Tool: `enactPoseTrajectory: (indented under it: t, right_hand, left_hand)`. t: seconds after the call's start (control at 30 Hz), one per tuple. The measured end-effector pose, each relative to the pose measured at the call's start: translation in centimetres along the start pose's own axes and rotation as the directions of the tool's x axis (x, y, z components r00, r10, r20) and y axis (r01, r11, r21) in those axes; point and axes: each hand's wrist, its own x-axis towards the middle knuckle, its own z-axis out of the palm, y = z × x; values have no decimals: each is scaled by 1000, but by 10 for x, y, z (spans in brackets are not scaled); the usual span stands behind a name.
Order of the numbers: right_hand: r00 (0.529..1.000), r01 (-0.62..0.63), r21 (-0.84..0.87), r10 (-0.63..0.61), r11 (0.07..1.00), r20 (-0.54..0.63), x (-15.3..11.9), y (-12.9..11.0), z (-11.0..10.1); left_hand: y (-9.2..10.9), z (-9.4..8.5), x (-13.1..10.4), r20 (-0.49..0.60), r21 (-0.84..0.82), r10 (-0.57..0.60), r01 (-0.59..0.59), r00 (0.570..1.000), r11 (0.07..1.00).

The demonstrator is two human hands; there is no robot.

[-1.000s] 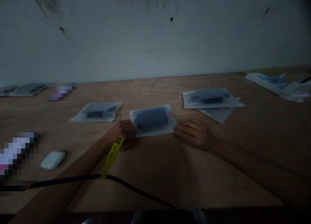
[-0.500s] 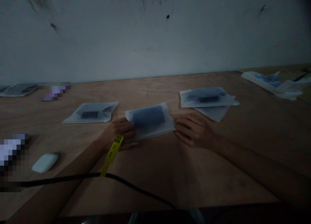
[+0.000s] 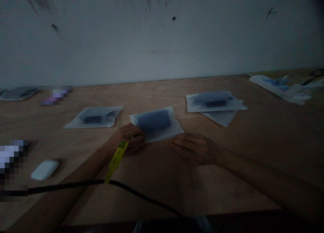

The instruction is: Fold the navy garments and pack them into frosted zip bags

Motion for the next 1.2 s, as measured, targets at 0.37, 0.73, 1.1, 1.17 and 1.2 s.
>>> enactPoseTrajectory:
  t: [0.37, 0.73, 1.1, 1.17, 1.2]
  right_hand:
    - [1000, 14, 23, -14, 1000, -8, -4, 0, 3]
    - [998, -42, 28, 41, 999, 42, 4, -8, 11]
    - [868, -449, 33, 427, 893, 256, 16, -16, 10]
    - [847, -480, 29, 455, 877, 274, 17, -15, 9]
    - [841, -487, 23, 462, 873, 283, 17, -15, 9]
  left_hand:
    - [-1, -1, 0, 4, 83, 10, -11, 1000, 997]
    - [16, 6, 9, -323, 140, -48, 97, 945, 985]
    - [30, 3, 17, 13, -94, -216, 216, 976, 972]
    - [29, 3, 17, 97, -107, -238, 248, 966, 963]
    - [28, 3, 17, 134, -106, -245, 260, 960, 960]
